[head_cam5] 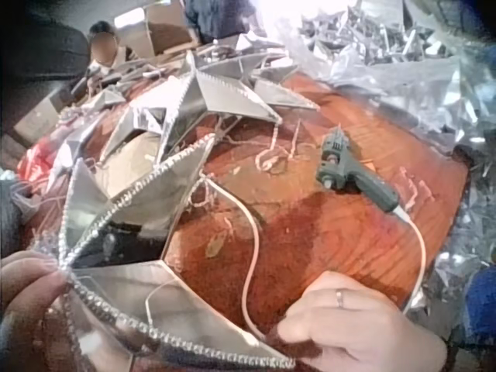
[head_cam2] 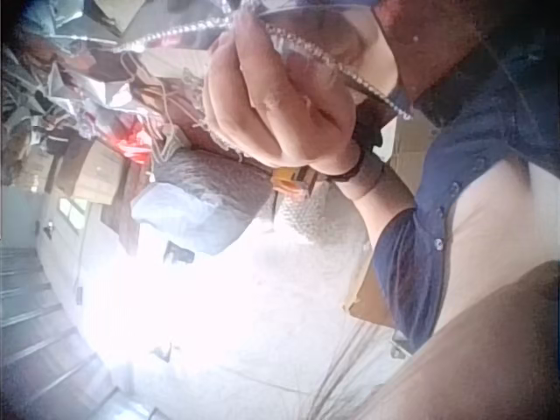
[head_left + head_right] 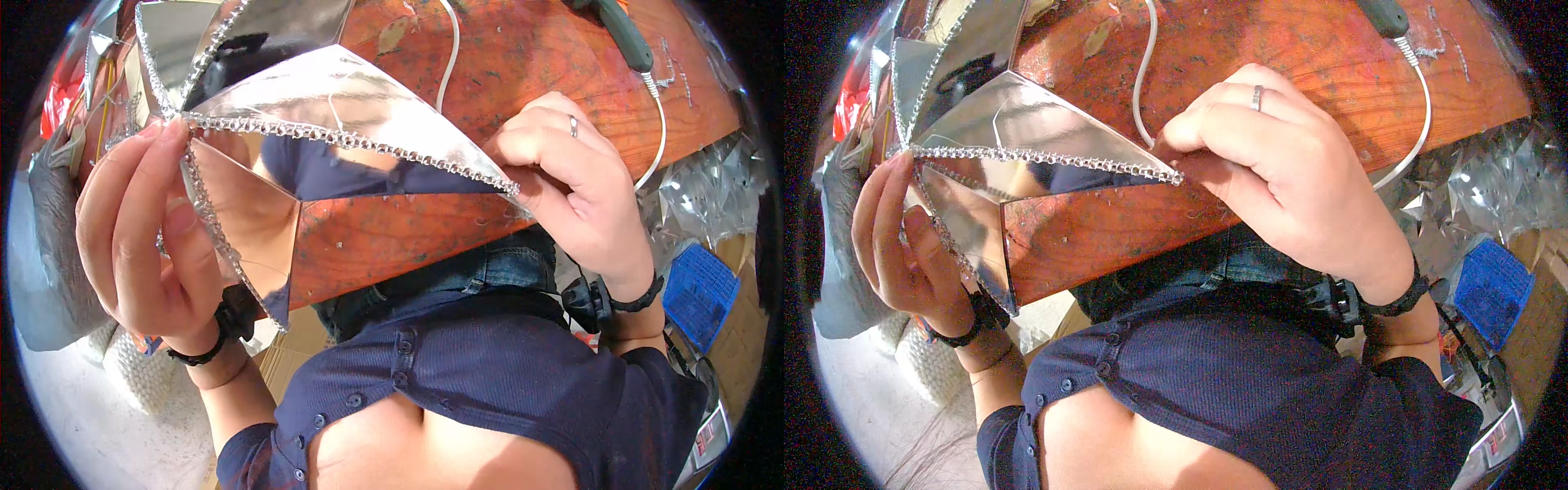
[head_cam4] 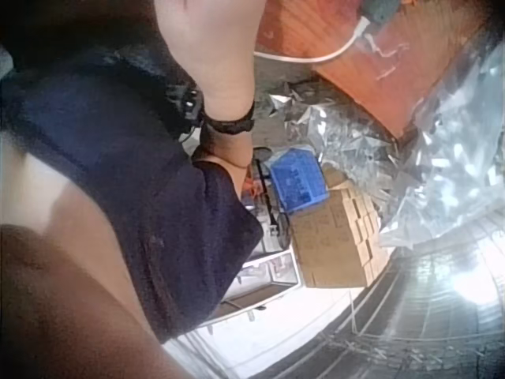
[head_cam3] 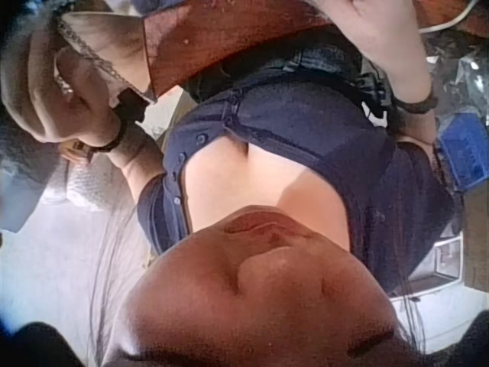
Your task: Assembling metallic decorative stars using a glue gun and silver trim.
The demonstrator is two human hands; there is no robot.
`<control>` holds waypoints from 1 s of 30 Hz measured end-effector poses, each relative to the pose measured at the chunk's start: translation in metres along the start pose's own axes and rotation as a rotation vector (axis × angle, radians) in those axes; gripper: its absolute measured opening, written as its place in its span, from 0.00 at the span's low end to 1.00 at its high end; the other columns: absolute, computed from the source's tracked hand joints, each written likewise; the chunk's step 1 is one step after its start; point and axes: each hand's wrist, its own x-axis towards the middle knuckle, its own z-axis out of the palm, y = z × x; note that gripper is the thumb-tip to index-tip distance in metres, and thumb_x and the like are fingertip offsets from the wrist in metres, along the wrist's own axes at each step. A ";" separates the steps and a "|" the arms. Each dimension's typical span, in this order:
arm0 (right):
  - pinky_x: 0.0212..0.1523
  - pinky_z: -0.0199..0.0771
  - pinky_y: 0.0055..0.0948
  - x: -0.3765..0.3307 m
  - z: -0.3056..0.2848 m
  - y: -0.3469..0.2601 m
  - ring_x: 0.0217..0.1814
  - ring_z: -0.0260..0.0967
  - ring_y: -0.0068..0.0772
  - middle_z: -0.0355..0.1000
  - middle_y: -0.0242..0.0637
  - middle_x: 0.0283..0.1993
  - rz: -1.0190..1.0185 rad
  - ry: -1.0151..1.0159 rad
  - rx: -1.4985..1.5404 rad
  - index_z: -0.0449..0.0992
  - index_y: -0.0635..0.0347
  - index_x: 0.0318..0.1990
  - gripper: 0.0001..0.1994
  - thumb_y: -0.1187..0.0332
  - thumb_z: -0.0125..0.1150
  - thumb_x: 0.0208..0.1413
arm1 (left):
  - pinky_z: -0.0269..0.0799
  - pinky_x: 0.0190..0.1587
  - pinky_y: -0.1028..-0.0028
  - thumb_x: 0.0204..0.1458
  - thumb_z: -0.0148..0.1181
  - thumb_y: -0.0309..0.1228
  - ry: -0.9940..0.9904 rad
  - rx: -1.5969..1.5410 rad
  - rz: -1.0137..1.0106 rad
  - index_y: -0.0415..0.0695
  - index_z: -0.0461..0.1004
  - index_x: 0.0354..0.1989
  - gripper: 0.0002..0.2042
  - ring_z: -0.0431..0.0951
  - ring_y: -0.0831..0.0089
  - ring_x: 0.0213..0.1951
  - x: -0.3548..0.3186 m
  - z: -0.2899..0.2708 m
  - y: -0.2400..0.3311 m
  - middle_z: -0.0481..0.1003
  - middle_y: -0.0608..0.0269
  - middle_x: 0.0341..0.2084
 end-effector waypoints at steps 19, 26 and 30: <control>0.42 0.62 0.21 -0.001 -0.013 -0.033 0.40 0.64 0.25 0.68 0.38 0.36 0.544 0.035 0.531 0.73 0.69 0.34 0.04 0.76 0.55 0.54 | 0.75 0.45 0.70 0.55 0.50 0.25 0.039 -0.016 -0.020 0.33 0.76 0.42 0.11 0.78 0.62 0.41 -0.003 0.002 0.001 0.77 0.52 0.39; 0.43 0.61 0.21 0.001 -0.010 -0.037 0.40 0.63 0.24 0.66 0.37 0.37 0.564 0.029 0.653 0.73 0.68 0.36 0.06 0.75 0.57 0.53 | 0.71 0.53 0.65 0.56 0.47 0.22 0.007 -0.058 -0.082 0.31 0.74 0.46 0.13 0.74 0.60 0.49 -0.004 -0.004 0.003 0.75 0.49 0.45; 0.43 0.59 0.22 0.001 -0.006 -0.034 0.40 0.61 0.23 0.65 0.36 0.36 0.584 0.049 0.673 0.72 0.68 0.35 0.07 0.73 0.56 0.53 | 0.70 0.53 0.66 0.55 0.47 0.22 0.009 -0.061 -0.053 0.31 0.74 0.46 0.13 0.74 0.60 0.49 -0.004 0.002 0.000 0.75 0.48 0.44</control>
